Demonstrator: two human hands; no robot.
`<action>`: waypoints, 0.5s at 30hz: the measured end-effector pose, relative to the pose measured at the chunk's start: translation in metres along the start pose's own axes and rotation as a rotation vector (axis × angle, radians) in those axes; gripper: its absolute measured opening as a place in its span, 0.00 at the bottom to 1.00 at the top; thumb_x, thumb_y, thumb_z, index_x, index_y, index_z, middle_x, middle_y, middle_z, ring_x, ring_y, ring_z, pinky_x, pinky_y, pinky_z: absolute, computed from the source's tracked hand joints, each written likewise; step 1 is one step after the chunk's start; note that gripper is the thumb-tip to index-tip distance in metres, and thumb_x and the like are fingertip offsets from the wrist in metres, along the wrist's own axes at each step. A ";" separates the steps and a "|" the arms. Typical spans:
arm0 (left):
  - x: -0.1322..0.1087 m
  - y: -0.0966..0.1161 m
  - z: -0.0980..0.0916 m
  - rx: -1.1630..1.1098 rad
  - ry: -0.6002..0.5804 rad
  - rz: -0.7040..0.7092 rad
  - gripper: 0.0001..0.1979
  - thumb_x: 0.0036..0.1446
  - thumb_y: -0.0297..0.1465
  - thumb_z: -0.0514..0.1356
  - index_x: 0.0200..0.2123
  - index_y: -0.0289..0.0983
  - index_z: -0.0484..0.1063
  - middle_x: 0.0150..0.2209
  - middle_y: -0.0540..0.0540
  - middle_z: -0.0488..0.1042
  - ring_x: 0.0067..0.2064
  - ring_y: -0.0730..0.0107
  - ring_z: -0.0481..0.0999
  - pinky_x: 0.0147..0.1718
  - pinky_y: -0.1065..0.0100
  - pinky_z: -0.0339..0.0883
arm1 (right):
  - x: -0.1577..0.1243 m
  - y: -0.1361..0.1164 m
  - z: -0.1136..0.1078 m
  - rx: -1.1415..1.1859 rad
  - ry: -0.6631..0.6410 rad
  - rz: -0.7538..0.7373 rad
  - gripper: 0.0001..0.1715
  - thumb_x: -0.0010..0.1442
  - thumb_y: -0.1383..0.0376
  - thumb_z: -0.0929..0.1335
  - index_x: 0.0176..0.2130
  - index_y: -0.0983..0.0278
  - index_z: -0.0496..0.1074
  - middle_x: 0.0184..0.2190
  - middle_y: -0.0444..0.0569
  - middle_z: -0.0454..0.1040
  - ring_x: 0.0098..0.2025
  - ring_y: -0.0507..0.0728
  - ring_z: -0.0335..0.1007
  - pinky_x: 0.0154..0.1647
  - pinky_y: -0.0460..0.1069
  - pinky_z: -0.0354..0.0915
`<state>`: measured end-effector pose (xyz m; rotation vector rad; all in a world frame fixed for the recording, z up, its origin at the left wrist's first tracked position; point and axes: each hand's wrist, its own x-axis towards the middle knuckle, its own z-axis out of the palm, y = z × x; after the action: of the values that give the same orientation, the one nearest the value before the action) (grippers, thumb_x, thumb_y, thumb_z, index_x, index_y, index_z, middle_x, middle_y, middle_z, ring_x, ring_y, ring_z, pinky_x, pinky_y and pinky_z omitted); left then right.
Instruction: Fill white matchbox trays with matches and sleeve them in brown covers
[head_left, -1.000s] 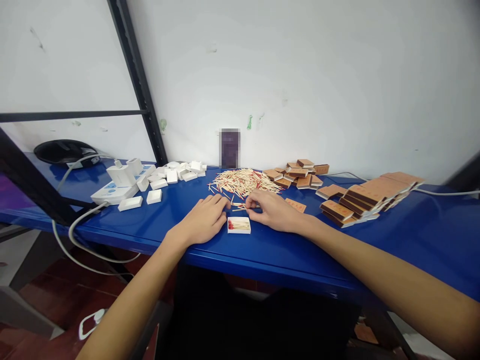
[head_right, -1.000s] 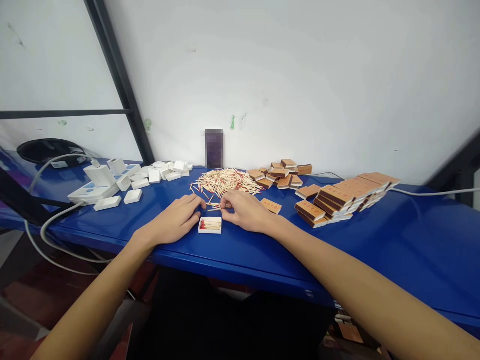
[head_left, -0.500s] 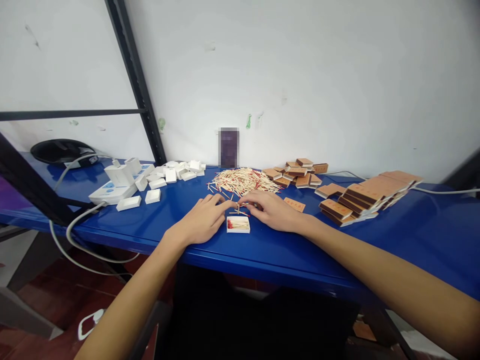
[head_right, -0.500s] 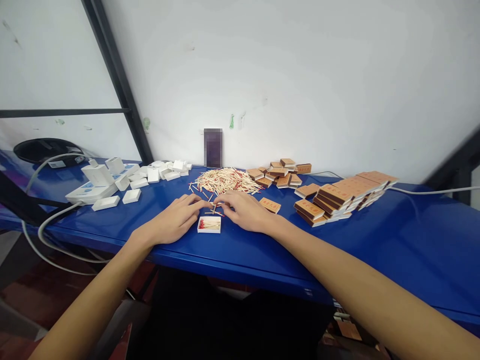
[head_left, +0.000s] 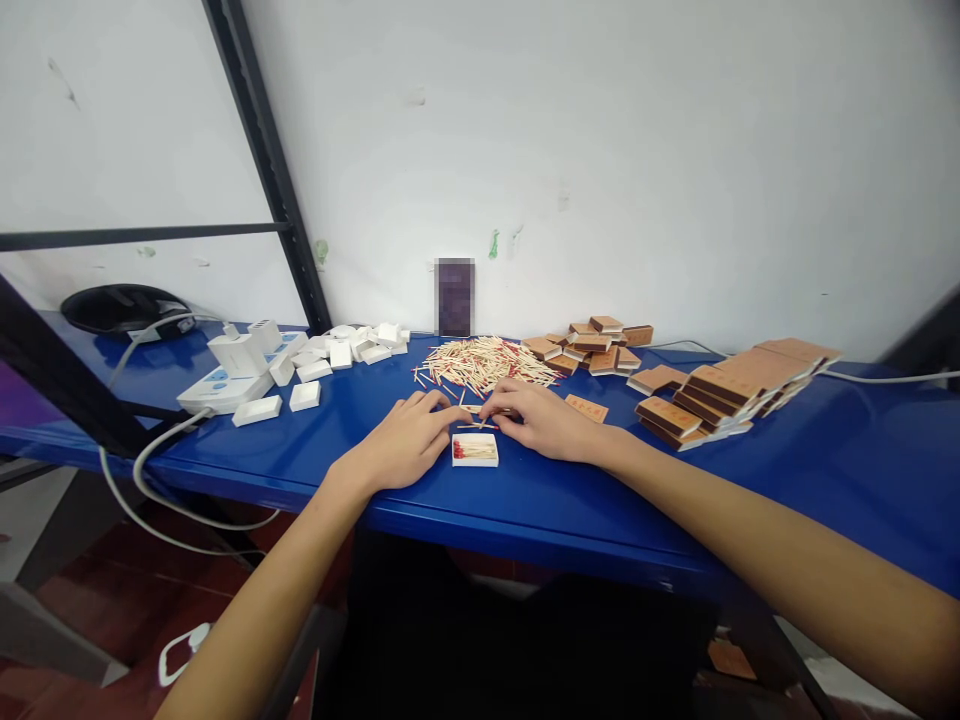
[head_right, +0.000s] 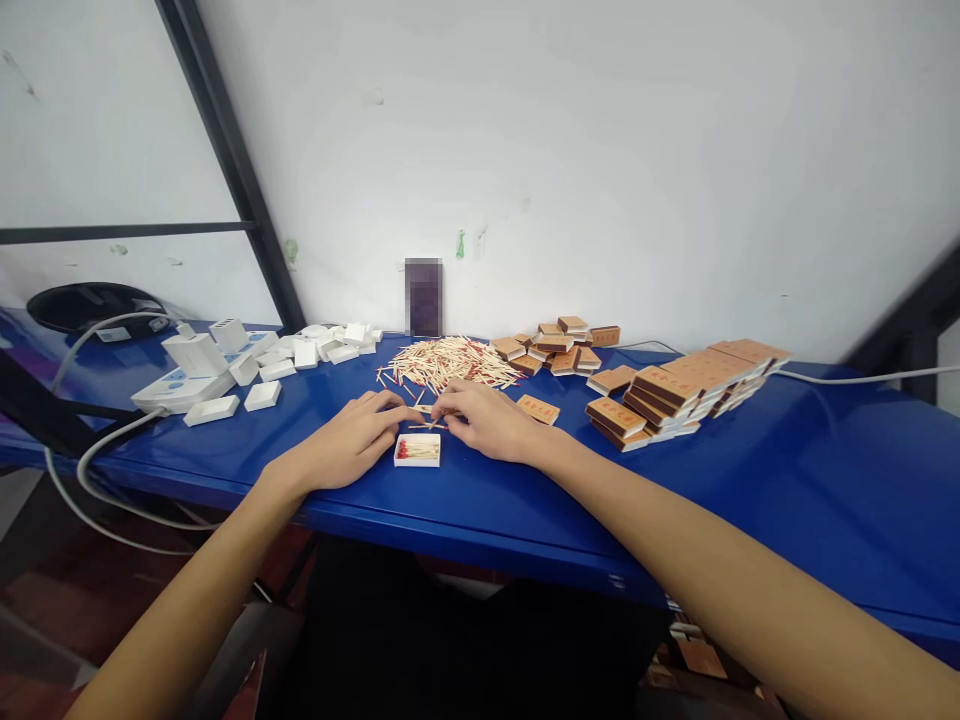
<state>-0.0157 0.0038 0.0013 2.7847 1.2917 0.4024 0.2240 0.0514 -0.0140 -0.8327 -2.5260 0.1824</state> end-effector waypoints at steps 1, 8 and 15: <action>0.000 0.000 0.000 0.001 0.000 0.000 0.20 0.70 0.33 0.44 0.58 0.45 0.68 0.48 0.42 0.68 0.50 0.57 0.67 0.51 0.55 0.62 | 0.000 0.001 0.000 -0.001 0.006 0.005 0.11 0.65 0.70 0.64 0.41 0.61 0.75 0.40 0.50 0.70 0.39 0.56 0.68 0.39 0.50 0.63; 0.001 -0.002 0.002 0.017 0.007 0.008 0.20 0.69 0.32 0.45 0.58 0.45 0.68 0.48 0.43 0.68 0.49 0.58 0.67 0.50 0.55 0.62 | 0.000 -0.001 -0.004 -0.042 0.071 -0.015 0.07 0.68 0.66 0.62 0.40 0.62 0.70 0.44 0.52 0.67 0.43 0.57 0.67 0.43 0.52 0.64; 0.000 -0.002 0.002 0.051 -0.004 -0.002 0.20 0.69 0.32 0.44 0.59 0.43 0.66 0.50 0.42 0.67 0.50 0.57 0.66 0.50 0.55 0.62 | 0.003 -0.007 -0.005 -0.046 0.140 -0.058 0.08 0.66 0.68 0.64 0.38 0.62 0.73 0.35 0.50 0.73 0.40 0.57 0.68 0.42 0.52 0.63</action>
<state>-0.0162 0.0052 -0.0010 2.8242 1.3221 0.3695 0.2200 0.0472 -0.0067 -0.7616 -2.4277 0.0463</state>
